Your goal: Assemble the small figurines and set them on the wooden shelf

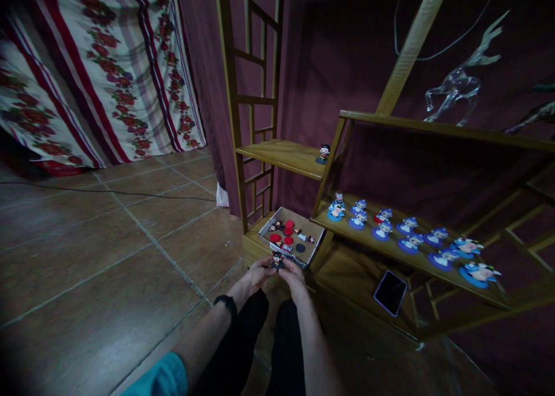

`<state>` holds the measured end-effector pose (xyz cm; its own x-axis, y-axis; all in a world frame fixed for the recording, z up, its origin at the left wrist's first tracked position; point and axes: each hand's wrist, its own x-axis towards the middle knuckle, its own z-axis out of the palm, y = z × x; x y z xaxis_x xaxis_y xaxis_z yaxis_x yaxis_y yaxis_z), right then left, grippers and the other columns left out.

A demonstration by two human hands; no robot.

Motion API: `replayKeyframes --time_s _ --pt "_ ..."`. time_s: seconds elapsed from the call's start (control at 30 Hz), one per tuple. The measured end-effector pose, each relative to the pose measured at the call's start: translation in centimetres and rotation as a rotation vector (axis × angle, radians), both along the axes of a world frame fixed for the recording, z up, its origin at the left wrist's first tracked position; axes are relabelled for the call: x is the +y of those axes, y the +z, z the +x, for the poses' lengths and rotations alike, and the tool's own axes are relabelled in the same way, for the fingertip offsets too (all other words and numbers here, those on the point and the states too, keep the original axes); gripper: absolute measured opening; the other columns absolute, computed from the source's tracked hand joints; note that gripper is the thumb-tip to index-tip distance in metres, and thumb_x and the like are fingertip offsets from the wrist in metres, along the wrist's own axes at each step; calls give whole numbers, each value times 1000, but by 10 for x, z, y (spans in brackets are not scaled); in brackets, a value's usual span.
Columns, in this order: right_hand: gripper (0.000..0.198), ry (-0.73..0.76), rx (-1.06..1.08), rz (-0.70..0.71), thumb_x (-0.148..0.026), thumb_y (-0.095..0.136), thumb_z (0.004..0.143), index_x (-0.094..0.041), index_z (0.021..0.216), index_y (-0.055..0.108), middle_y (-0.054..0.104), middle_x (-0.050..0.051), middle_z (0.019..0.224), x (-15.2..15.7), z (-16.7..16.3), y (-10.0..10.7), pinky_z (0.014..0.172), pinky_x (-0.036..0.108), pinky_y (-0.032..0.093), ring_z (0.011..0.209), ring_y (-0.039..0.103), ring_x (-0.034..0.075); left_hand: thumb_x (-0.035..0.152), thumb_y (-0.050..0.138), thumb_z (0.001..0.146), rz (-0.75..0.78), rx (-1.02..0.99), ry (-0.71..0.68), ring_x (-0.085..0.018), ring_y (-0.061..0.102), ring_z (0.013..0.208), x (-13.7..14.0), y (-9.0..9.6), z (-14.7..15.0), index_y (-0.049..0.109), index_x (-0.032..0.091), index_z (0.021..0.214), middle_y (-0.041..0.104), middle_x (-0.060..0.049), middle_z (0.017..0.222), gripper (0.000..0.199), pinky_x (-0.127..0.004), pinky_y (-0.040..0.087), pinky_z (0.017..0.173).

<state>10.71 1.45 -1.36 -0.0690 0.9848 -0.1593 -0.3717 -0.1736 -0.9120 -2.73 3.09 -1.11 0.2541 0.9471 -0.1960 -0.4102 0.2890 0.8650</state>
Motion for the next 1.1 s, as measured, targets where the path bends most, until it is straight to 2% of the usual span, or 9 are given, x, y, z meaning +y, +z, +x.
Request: replayKeyframes --time_s 0.27,0.57,0.8,1.1 --pt "51 -32 -21 -35 -25 74 47 -18 96 64 66 6 103 3 1 -7 86 38 44 99 58 25 2 63 47 -30 2 -9 -13 54 63 -1 1 2 68 13 88 66 -7 79 43 -21 37 59" --pt "44 -49 -31 -67 -22 74 47 -18 90 66 68 5 95 -2 0 6 88 39 43 94 60 25 4 65 48 -55 22 -32 -11 51 58 0 -2 1 68 12 86 64 -6 72 38 -22 35 58" --pt "48 -38 -40 -79 -23 74 46 -17 93 65 68 6 93 -1 -1 7 86 38 43 92 61 25 6 66 48 -59 45 -27 -10 50 55 3 -9 1 69 11 84 63 -5 65 36 -22 34 56" --pt "42 -14 -1 -69 -22 75 45 -17 85 67 69 5 87 -4 -2 14 84 35 43 90 61 24 6 67 46 -86 82 -1 -10 50 55 3 -8 2 69 10 80 62 -4 62 33 -23 35 59"
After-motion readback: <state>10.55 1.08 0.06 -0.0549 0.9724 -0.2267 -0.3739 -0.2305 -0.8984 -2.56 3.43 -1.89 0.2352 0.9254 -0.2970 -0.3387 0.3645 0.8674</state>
